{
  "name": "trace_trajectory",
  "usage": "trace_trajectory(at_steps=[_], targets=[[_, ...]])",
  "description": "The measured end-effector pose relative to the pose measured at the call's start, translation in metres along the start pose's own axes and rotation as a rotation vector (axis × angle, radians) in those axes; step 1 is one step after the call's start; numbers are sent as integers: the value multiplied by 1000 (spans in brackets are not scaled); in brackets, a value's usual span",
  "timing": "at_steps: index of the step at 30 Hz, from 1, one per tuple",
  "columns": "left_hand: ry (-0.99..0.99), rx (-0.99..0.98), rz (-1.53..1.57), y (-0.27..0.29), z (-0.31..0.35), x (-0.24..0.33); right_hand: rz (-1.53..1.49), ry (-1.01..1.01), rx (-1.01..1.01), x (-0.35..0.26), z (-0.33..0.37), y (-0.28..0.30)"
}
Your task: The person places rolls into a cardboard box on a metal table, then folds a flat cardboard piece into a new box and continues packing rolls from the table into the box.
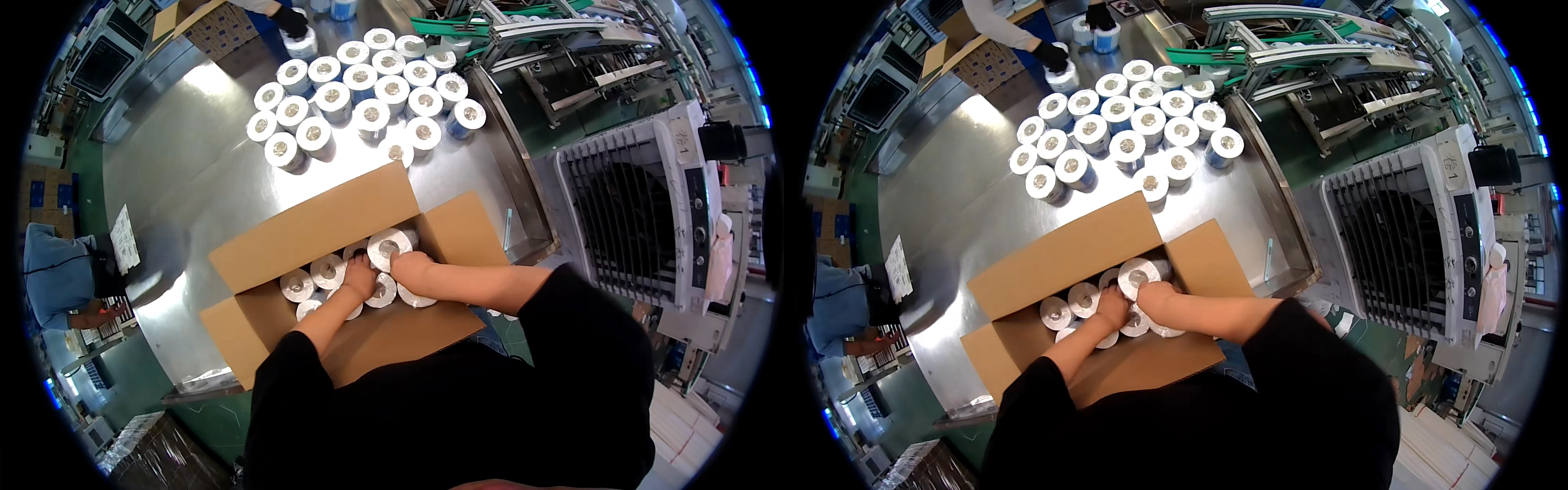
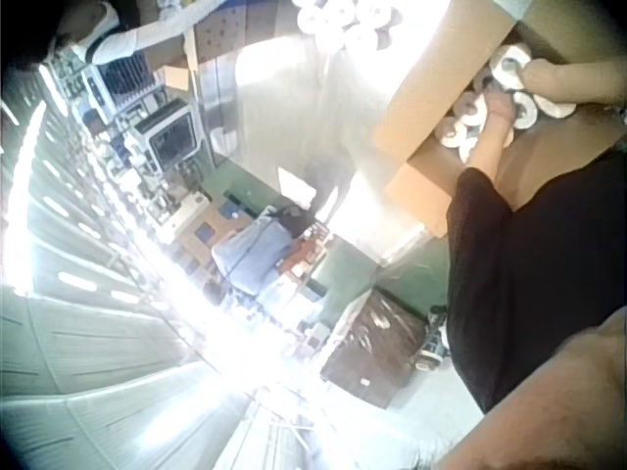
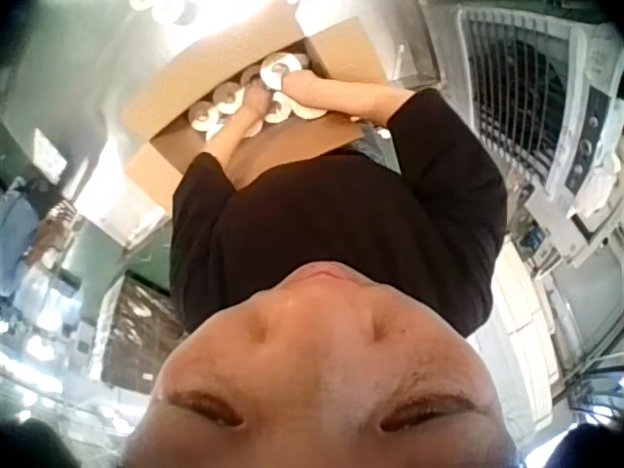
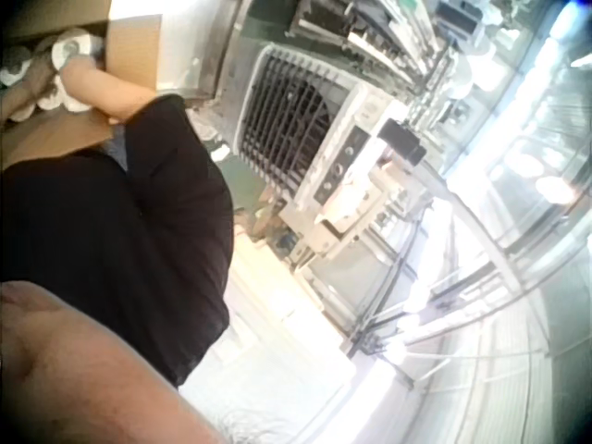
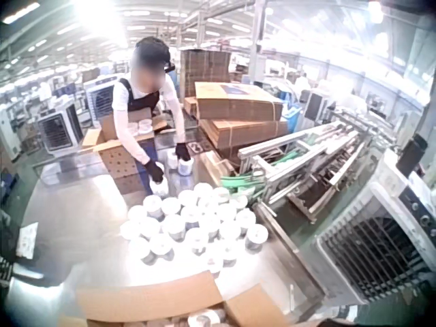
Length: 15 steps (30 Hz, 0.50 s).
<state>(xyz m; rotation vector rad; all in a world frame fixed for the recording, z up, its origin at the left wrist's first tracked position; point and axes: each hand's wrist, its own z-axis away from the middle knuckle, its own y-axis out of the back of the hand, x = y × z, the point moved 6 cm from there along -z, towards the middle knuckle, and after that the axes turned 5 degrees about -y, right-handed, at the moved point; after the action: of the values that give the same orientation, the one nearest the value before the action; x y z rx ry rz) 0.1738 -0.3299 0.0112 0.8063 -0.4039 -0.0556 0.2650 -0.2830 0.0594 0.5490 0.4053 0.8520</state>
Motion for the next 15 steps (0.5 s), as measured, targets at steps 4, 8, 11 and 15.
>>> trace_trajectory(at_steps=[4,8,11,15], targets=[[-218,-167,234,83,45,8,147,-68,-247,-9,-27,-6],[-207,82,1104,236,73,24,139,61,7,-7,-2,18],[-40,706,684,293,40,-32,-566,417,226,17,56,118],[51,714,174,273,-59,-89,-1059,88,919,127,56,183]])
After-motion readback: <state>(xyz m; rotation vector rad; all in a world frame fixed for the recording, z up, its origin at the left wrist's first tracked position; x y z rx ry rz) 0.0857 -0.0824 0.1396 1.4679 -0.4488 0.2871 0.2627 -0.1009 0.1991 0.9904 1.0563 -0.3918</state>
